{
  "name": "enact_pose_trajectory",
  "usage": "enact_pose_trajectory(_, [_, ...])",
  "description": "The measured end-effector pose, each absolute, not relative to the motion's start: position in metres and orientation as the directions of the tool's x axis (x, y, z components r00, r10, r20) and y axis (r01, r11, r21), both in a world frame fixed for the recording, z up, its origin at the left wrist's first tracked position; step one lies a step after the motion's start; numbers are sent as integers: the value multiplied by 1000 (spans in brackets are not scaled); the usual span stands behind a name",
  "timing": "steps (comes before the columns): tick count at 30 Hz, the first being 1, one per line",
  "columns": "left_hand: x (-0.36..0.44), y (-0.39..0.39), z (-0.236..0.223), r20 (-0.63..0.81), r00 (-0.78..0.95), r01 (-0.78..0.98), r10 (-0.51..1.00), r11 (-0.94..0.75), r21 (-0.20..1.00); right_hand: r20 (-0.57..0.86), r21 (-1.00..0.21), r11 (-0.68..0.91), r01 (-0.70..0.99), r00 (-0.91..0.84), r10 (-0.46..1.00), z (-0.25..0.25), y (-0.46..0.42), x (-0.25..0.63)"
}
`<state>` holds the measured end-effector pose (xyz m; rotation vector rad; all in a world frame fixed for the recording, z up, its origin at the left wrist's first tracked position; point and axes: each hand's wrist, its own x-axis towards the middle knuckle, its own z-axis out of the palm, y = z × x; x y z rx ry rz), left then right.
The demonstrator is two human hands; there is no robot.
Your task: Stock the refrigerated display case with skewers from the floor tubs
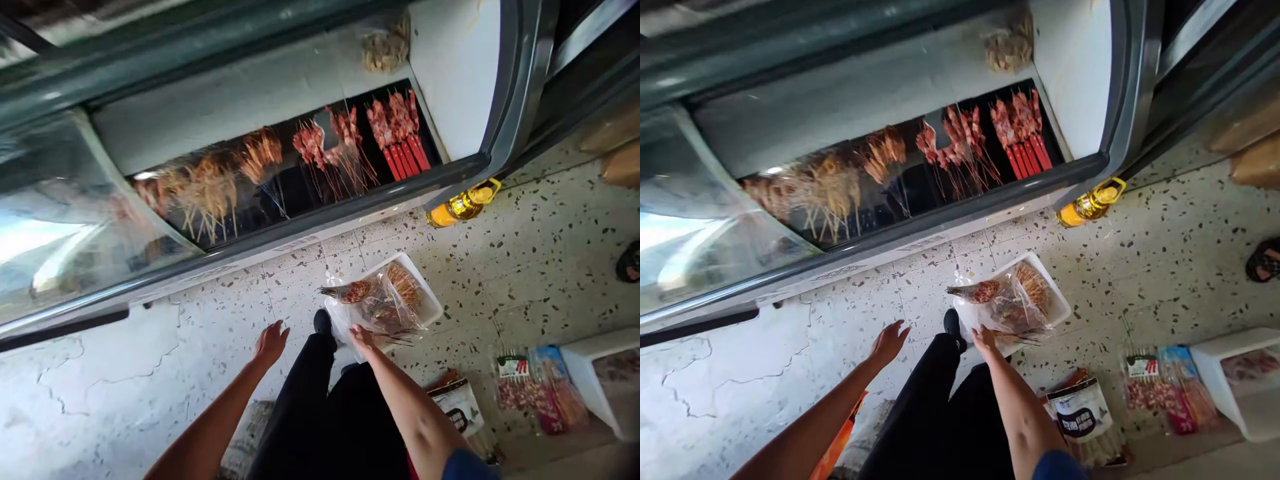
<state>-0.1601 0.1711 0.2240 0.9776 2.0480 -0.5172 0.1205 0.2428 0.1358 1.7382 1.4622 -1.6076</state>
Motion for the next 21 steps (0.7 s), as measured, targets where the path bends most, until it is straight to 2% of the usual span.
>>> enact_pose_trajectory(5, [-116, 260, 140, -734, -45, 963, 678, 225, 149, -835, -365, -350, 863, -137, 533, 57, 230, 67])
enact_pose_trajectory(8, [-91, 302, 93, -789, 86, 978, 608, 98, 182, -837, -278, -254, 926, -104, 537, 28, 225, 60])
enact_pose_trajectory(10, [-81, 322, 64, -860, 78, 983, 505, 103, 150, -817, -280, -135, 950, -162, 554, 19, 222, 65])
enact_pose_trajectory(13, [-74, 339, 33, -935, 30, 986, 354, 143, 86, -737, -363, -35, 931, -264, 622, 19, 213, 80])
enact_pose_trajectory(18, [-72, 344, 19, -996, 84, 946, 14, 312, 84, -716, -450, -53, 891, -325, 617, 38, 177, 106])
enact_pose_trajectory(21, [-67, 338, 23, -984, 134, 897, -117, 436, 71, -740, -512, -48, 858, -412, 532, 43, 157, 114])
